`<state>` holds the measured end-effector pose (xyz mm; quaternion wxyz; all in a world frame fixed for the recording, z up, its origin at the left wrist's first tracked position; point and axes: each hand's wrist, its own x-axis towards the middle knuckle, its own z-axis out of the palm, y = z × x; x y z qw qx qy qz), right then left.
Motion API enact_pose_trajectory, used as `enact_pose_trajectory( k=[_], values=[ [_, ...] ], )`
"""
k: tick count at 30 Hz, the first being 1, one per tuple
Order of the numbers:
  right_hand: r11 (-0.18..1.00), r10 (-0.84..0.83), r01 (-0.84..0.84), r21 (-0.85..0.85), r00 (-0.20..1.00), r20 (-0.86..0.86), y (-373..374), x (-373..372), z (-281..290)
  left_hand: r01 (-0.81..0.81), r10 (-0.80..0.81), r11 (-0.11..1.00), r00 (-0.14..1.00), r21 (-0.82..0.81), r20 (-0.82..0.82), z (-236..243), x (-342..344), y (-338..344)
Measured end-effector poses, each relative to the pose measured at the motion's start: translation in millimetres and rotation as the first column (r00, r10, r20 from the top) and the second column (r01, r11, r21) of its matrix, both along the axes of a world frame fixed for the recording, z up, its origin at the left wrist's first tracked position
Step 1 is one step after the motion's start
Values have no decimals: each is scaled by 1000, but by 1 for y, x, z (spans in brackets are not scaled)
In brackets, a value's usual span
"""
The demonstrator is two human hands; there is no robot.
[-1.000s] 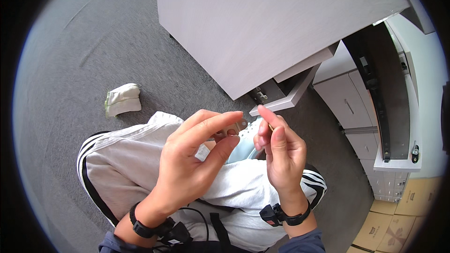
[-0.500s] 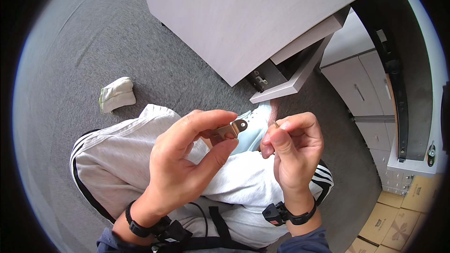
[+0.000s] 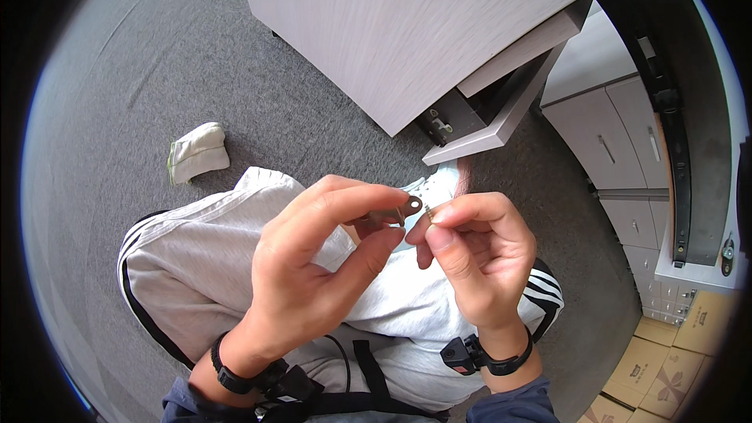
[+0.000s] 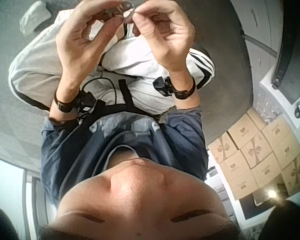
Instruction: Fixing a bracket and lock mechanism on a desk drawer using a screwdriver.
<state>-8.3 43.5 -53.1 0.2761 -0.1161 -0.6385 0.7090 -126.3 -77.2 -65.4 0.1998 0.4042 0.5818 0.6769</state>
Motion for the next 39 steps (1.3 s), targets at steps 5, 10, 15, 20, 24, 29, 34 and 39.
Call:
enact_pose_trajectory(
  k=[5, 10, 15, 20, 24, 29, 34, 39],
  values=[
    [998, 14, -11, -55, 998, 58, -1, 0, 2, -60, 60, 998, 996, 12, -71, 1, 1, 1],
    [991, 63, -59, -117, 997, 34, 1, 0, 0, -44, 44, 999, 993, 5, -113, 3, 0, -1],
    [995, 31, -27, -99, 998, 48, -1, 0, 2, -15, 10, 999, 988, -30, -153, 8, -1, -3],
    [1000, -3, 4, -30, 999, 48, -3, 0, 2, 4, -8, 999, 992, -34, -123, 8, -1, -4],
    [999, -15, 16, -28, 1000, 28, -3, 0, 1, 3, -6, 1000, 993, -28, -114, 8, 0, -4],
    [999, -45, 45, -21, 999, 16, -5, -1, 0, -18, 15, 1000, 986, -15, -167, 9, -2, -5],
    [993, -50, 49, 109, 999, 10, -6, -1, 1, -53, 64, 997, 978, 62, -199, 9, -1, -4],
    [995, -48, 50, 88, 999, -23, -7, 1, -1, -25, 39, 997, 978, 72, -204, 11, -2, -4]
  ],
)
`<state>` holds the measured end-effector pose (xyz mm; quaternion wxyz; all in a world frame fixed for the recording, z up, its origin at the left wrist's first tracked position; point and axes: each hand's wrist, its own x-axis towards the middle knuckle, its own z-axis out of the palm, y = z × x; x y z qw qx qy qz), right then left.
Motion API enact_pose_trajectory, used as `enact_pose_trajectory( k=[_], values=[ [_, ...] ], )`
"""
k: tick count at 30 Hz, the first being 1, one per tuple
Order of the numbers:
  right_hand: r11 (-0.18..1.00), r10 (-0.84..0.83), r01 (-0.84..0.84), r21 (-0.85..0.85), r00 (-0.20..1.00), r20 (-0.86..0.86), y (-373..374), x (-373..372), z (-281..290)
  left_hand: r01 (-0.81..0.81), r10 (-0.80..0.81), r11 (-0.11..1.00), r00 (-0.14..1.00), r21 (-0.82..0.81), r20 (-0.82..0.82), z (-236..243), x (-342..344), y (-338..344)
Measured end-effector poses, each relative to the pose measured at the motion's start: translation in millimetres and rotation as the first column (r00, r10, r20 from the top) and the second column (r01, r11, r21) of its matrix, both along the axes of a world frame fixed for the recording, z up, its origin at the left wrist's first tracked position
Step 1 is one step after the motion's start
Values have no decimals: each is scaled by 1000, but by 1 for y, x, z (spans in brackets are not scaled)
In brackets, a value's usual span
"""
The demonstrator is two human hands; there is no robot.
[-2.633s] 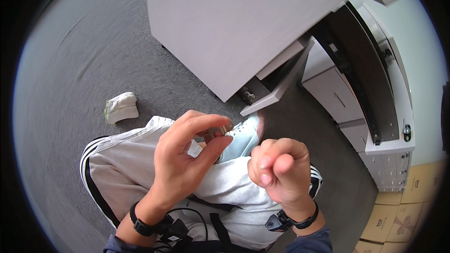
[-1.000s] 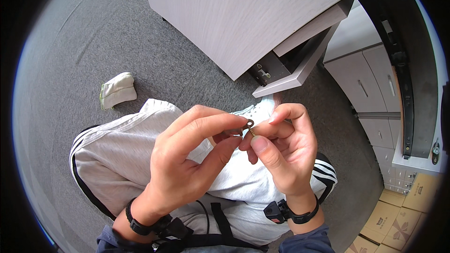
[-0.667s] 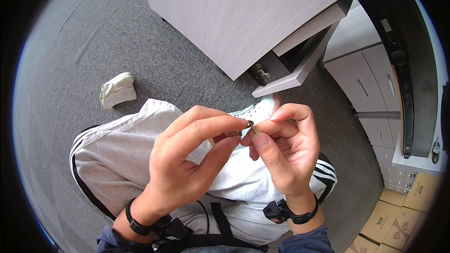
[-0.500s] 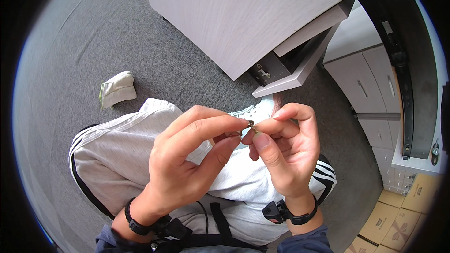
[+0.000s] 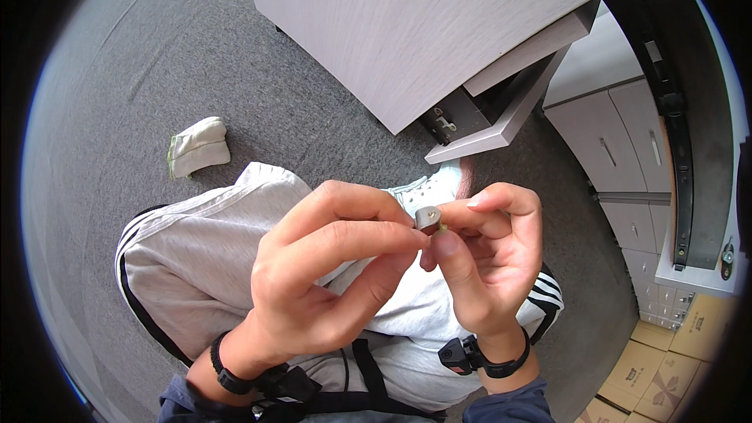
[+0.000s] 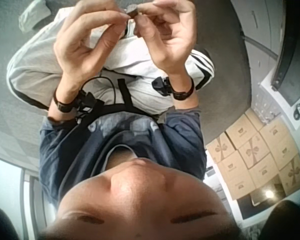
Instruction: Fixing a bracket and lock mechanism on a desk drawer using a screwdriver.
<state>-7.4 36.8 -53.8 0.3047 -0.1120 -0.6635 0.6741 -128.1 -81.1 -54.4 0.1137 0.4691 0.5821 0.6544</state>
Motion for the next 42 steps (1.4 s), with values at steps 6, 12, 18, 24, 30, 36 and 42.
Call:
enact_pose_trajectory(
  k=[6, 12, 18, 24, 30, 36, 42],
  values=[
    [1000, -4, 4, 0, 1000, 1, -2, 1, 1, -16, 15, 1000, 1000, 21, 19, -7, 2, 3],
    [1000, -4, 4, 30, 1000, -2, -2, 1, 2, 76, -71, 996, 991, -46, 109, -5, 2, -2],
    [992, 12, -13, 129, 1000, 10, -3, 2, 0, 98, -93, 995, 968, -7, 235, -9, 6, -5],
    [991, 12, -15, 134, 1000, 25, -5, 2, 3, 97, -90, 995, 978, -29, 191, -7, 1, -5],
    [989, 35, -43, 140, 998, 54, -2, 2, 1, 65, -55, 996, 985, -58, 163, -6, 1, -5],
    [994, 36, -40, 100, 998, 44, -3, 0, 0, 69, -59, 996, 985, -51, 164, -9, -3, -4],
    [995, 45, -47, 93, 999, 31, -5, -1, -1, -29, 32, 999, 982, -15, 186, -10, 2, 1]
  ],
)
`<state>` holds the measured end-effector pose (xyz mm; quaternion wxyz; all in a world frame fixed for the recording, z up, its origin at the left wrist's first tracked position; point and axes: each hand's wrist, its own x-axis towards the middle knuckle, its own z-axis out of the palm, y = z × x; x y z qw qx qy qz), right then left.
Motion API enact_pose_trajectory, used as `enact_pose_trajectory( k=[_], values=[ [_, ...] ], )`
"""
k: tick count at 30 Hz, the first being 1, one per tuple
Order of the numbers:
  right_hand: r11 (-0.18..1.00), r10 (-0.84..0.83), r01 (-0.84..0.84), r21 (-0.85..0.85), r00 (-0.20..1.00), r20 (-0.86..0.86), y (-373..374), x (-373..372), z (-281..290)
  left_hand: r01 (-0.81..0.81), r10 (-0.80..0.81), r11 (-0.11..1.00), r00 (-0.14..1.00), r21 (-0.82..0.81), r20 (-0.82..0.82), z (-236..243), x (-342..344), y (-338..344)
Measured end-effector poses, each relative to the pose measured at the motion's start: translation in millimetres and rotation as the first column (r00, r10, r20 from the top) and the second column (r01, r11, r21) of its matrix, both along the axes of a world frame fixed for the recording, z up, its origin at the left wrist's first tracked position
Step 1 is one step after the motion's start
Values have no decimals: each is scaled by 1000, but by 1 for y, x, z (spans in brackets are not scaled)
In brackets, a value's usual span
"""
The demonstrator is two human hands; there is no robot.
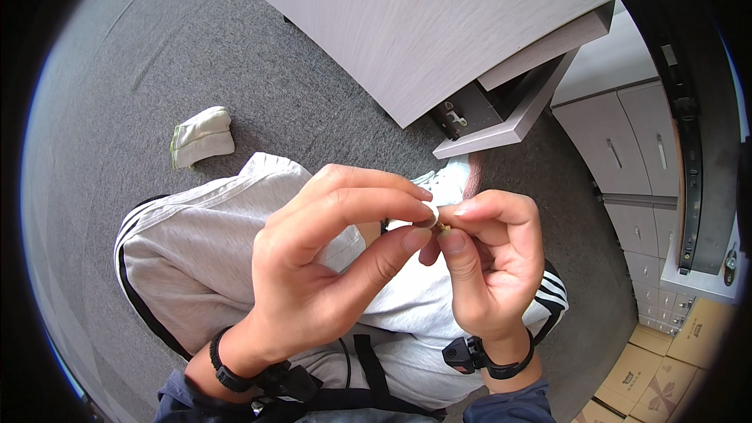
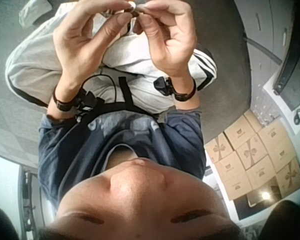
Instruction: Fixing a bracket and lock mechanism on a desk drawer using a screwdriver.
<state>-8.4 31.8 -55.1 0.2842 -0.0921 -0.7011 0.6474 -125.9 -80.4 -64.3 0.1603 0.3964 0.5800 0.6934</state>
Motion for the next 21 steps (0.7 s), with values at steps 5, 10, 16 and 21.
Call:
enact_pose_trajectory(
  k=[5, 10, 16, 21],
  values=[
    [999, 12, -12, -35, 1000, -5, 1, 2, -1, 91, -89, 995, 994, -36, 64, 1, -1, -3],
    [1000, 6, -6, -6, 997, 78, 1, 3, 1, 120, -123, 992, 974, 23, 188, 1, -1, -3],
    [998, -31, 24, 65, 993, 110, 0, 0, 5, 126, -153, 987, 921, 97, 357, 2, 3, -2],
    [991, -68, 55, 121, 992, 103, -1, -2, 6, 137, -165, 985, 912, 101, 374, 1, 2, -3]
  ],
)
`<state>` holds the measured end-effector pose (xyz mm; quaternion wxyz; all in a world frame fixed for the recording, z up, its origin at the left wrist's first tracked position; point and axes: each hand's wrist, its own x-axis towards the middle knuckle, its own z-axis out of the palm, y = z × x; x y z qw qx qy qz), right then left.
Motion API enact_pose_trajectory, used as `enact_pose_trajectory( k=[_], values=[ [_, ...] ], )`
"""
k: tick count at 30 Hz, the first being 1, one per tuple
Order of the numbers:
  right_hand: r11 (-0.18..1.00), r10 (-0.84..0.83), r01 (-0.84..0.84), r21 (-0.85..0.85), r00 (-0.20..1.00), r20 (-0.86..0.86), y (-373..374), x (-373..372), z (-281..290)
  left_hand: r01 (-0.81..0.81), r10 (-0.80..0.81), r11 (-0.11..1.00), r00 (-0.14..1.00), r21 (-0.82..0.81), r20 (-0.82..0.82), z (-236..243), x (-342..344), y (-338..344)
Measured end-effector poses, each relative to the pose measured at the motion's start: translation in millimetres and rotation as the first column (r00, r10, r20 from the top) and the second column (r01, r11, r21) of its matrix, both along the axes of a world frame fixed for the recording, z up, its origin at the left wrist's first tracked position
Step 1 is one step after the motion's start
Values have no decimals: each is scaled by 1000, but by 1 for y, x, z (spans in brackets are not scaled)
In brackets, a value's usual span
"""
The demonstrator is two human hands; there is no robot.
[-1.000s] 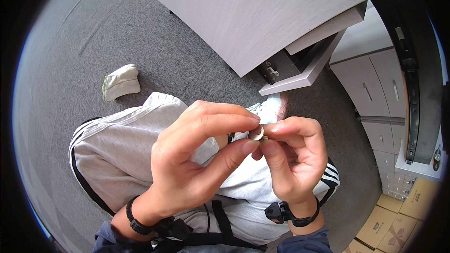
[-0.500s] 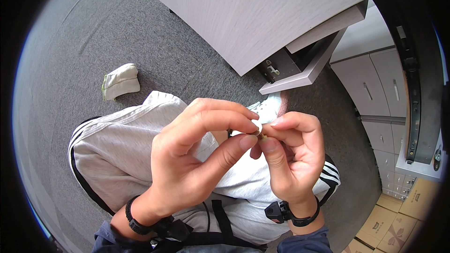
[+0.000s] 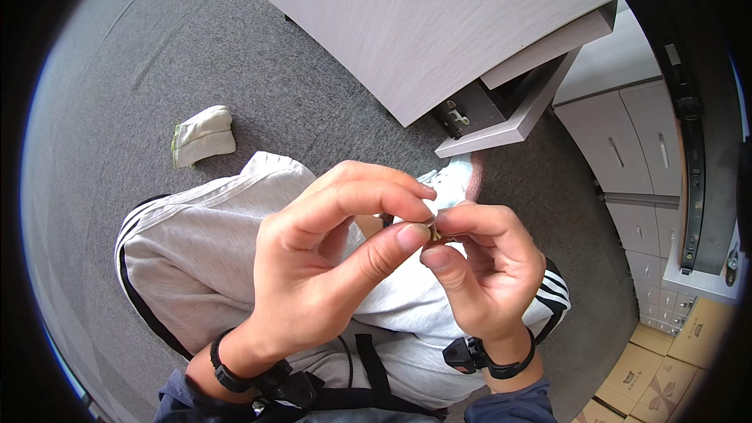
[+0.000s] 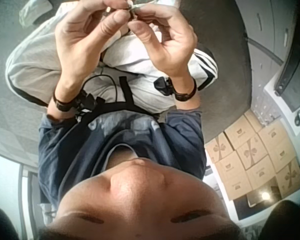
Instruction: Fixing a bracket and lock mechanism on a desk drawer using a screwdriver.
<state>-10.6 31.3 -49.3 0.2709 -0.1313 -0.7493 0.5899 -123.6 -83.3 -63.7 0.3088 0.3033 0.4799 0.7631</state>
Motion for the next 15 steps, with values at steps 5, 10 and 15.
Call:
enact_pose_trajectory(
  k=[5, 10, 15],
  values=[
    [1000, -19, 19, -3, 1000, -6, 0, 1, -1, 20, -20, 1000, 999, -4, 48, 0, 0, 0],
    [999, -34, 34, -11, 999, 17, 0, 3, -2, 46, -49, 998, 996, 37, 77, -2, 1, 1],
    [999, -46, 47, -21, 999, 22, 0, 4, -2, 61, -64, 997, 995, 46, 82, -2, 1, 2]
  ],
)
